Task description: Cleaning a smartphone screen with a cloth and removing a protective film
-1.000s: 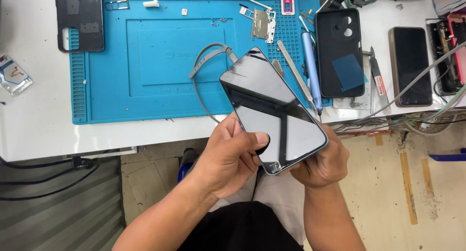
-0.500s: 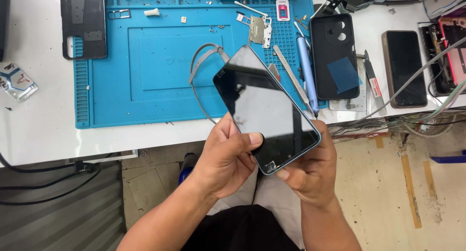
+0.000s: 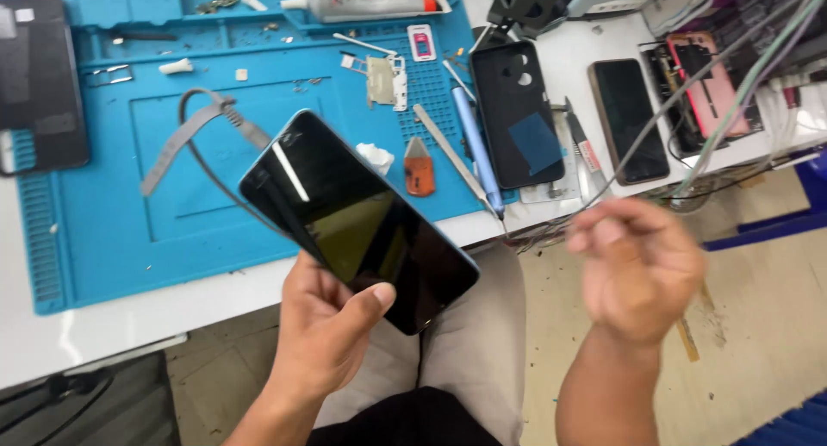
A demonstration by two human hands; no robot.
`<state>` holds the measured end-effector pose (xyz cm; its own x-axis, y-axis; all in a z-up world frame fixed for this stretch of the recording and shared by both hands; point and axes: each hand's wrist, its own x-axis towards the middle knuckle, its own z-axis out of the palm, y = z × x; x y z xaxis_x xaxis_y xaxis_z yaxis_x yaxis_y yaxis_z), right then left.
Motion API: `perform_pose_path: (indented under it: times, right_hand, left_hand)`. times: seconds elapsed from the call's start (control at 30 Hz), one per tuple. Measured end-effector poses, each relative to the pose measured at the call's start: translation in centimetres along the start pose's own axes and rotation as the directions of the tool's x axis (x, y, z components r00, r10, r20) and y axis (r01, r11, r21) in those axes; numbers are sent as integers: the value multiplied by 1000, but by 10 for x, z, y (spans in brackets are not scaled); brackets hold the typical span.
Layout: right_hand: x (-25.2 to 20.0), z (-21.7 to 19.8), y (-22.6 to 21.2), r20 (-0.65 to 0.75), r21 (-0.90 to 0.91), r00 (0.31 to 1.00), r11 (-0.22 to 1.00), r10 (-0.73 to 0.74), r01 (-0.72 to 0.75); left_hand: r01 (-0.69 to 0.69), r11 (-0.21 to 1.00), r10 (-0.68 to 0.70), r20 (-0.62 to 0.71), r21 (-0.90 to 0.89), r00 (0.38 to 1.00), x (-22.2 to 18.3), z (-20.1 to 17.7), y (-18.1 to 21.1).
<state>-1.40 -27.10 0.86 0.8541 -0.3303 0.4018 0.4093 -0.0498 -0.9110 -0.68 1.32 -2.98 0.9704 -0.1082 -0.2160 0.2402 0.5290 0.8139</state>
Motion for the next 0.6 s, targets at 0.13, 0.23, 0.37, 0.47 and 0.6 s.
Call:
perform_pose_path:
  times: [0.13, 0.23, 0.37, 0.47, 0.6]
  right_hand:
    - [105, -96, 20, -299, -470, 848, 841, -437, 268]
    - [223, -210, 71, -447, -548, 848, 836, -284, -9]
    - [311, -230, 84, -452, -393, 884, 865, 116, -314]
    - [337, -221, 89, -191, -674, 943, 662, 274, -328]
    - [362, -203, 94, -63, -937, 942, 307, 328, -169]
  left_hand:
    - [-110, 993, 112, 63, -31, 992, 1, -6, 2]
    - [-42, 984, 52, -56, 174, 997, 0, -23, -9]
    - [147, 939, -83, -209, 310, 974, -2, -7, 10]
    - [81, 992, -52, -264, 100, 963, -3, 7, 12]
    - [422, 859, -204, -561, 290, 802, 4, 2, 9]
